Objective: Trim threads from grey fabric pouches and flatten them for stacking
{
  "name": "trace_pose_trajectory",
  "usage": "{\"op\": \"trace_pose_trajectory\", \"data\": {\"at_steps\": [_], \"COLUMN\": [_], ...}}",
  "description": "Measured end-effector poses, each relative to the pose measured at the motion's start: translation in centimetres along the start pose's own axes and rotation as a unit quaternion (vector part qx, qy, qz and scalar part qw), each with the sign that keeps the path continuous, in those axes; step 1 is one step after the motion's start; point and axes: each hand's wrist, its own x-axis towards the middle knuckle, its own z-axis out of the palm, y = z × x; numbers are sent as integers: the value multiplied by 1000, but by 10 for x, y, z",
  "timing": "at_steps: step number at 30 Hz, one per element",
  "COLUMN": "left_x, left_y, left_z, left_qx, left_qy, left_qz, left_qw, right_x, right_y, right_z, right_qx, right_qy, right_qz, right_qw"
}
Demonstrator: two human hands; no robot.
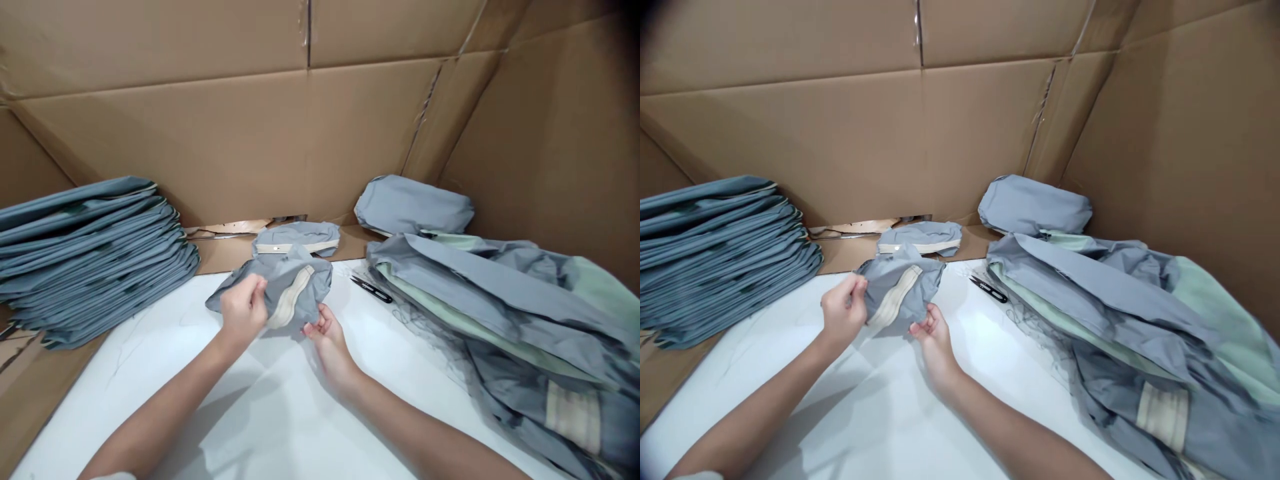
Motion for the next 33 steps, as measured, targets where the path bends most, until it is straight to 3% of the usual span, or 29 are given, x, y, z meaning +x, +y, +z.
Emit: {"op": "trace_pose_trajectory", "data": {"at_steps": [3,6,7,9,10,12,13,14,16,19,22,27,30,33], "left_x": [-15,-30,-32,-31,-26,-9,2,13,33,46,40,21,12,5], "left_y": [-4,-5,-4,-1,0,3,4,4,5,5,3,9,19,26], "left_z": [-9,-24,-29,-36,-39,-39,-38,-36,-30,-21,-13,3,8,6], "left_qx": [-24,5,7,-43,-90,-175,-191,-175,-135,-99,-124,-220,-282,-249], "left_qy": [-8,-19,-46,-154,-220,-322,-339,-338,-335,-352,-351,-237,-167,-116], "left_qz": [139,204,215,193,150,15,-53,-108,-123,-27,53,110,132,130], "left_qw": [990,979,975,968,960,930,920,918,924,930,927,940,935,953], "right_x": [9,18,20,22,23,24,23,23,20,14,11,9,6,6], "right_y": [-13,-40,-50,-62,-64,-62,-58,-53,-45,-40,-41,-43,-47,-50], "right_z": [-20,-43,-48,-51,-50,-43,-39,-35,-31,-32,-38,-37,-31,-28], "right_qx": [-42,-140,-162,-188,-199,-213,-218,-225,-253,-295,-273,-183,-114,-109], "right_qy": [-134,-308,-313,-247,-201,-132,-116,-108,-102,-83,-65,-44,22,81], "right_qz": [61,154,172,175,158,107,75,42,-19,-66,-87,-51,-6,-10], "right_qw": [988,928,920,934,946,962,966,967,962,950,956,981,993,991]}}
